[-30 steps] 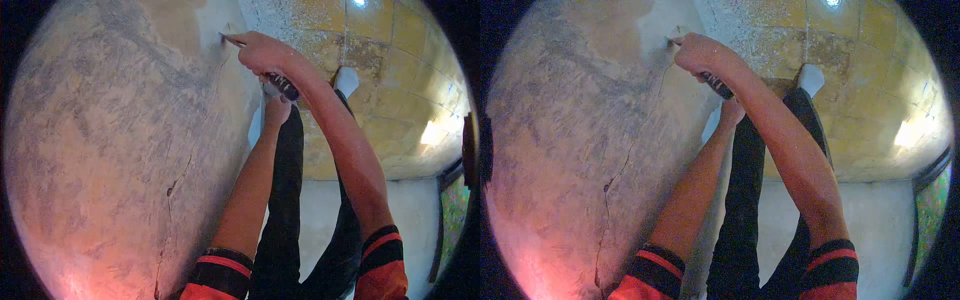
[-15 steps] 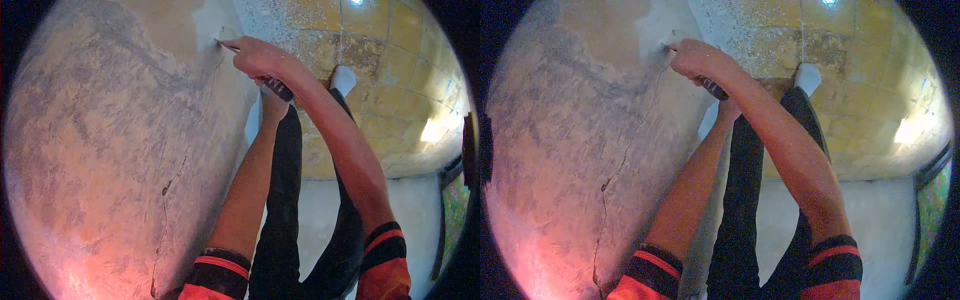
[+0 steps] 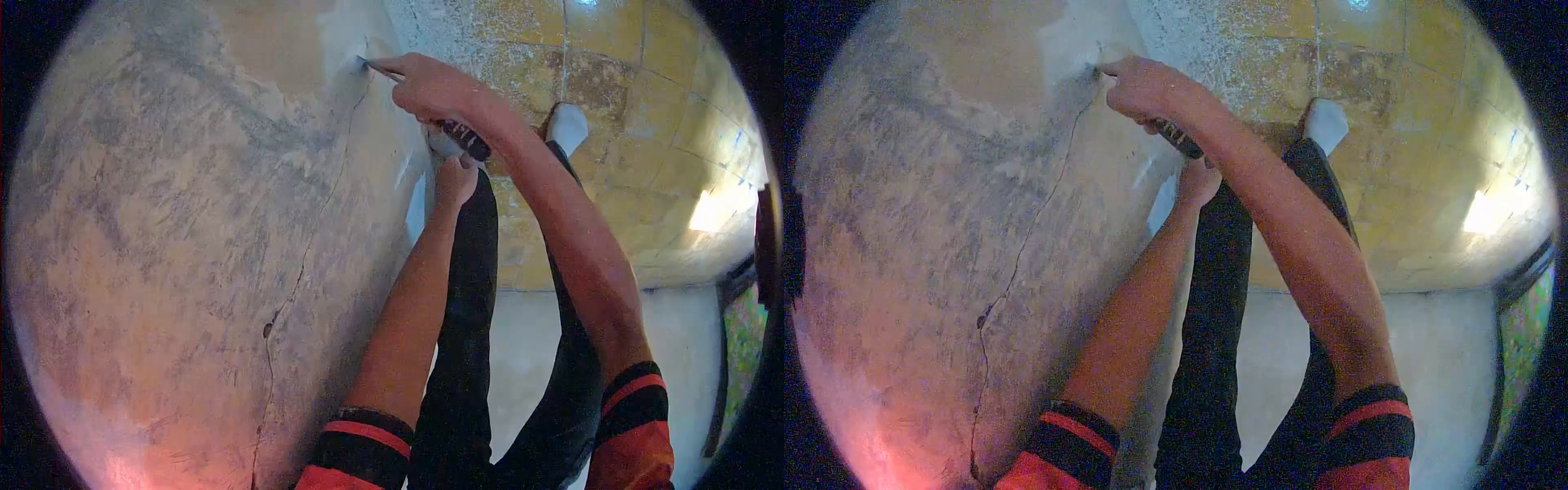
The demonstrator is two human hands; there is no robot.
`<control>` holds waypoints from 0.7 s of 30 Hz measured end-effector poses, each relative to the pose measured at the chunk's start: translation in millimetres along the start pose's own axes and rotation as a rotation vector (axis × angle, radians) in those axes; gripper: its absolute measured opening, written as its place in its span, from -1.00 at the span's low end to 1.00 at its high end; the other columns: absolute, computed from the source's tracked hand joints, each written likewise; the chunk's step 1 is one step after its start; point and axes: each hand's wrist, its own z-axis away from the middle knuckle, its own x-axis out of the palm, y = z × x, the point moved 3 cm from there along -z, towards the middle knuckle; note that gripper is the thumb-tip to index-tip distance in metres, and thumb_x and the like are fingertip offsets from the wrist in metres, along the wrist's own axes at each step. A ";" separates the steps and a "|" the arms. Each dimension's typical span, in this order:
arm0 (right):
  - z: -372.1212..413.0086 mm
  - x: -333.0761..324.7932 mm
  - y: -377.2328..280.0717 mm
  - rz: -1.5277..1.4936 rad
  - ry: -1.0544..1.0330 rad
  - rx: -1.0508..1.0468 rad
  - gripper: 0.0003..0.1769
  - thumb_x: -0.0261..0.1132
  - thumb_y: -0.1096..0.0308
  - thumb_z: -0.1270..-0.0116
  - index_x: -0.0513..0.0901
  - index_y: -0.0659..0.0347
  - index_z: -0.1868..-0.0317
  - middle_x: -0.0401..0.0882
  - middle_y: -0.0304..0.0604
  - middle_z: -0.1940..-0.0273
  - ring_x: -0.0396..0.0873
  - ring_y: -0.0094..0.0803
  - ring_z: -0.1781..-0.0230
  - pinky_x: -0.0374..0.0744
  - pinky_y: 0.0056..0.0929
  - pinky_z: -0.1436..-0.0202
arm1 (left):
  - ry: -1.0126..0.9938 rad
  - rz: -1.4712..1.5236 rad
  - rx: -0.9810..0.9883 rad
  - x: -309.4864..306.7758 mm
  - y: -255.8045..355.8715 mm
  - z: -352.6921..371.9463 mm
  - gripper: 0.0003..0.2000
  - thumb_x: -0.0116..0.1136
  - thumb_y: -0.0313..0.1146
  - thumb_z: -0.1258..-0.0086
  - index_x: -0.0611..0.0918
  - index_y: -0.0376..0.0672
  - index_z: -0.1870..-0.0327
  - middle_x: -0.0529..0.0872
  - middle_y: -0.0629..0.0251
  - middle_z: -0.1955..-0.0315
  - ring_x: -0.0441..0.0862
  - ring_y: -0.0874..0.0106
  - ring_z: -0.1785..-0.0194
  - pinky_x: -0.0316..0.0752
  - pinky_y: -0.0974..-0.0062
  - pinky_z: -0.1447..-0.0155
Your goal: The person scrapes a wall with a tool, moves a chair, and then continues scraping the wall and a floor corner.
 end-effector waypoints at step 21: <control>-42.5 -2.5 25.4 0.028 0.057 0.006 -0.25 -0.03 0.45 0.03 0.43 0.07 -0.31 0.49 -0.08 0.64 0.48 -0.37 0.73 0.50 -0.32 0.62 | 0.215 0.051 0.269 21.4 -1.5 -14.9 -0.49 -0.10 -0.04 -0.38 0.61 -0.45 0.18 0.62 -0.34 0.24 0.57 -0.17 0.04 0.41 0.01 -0.10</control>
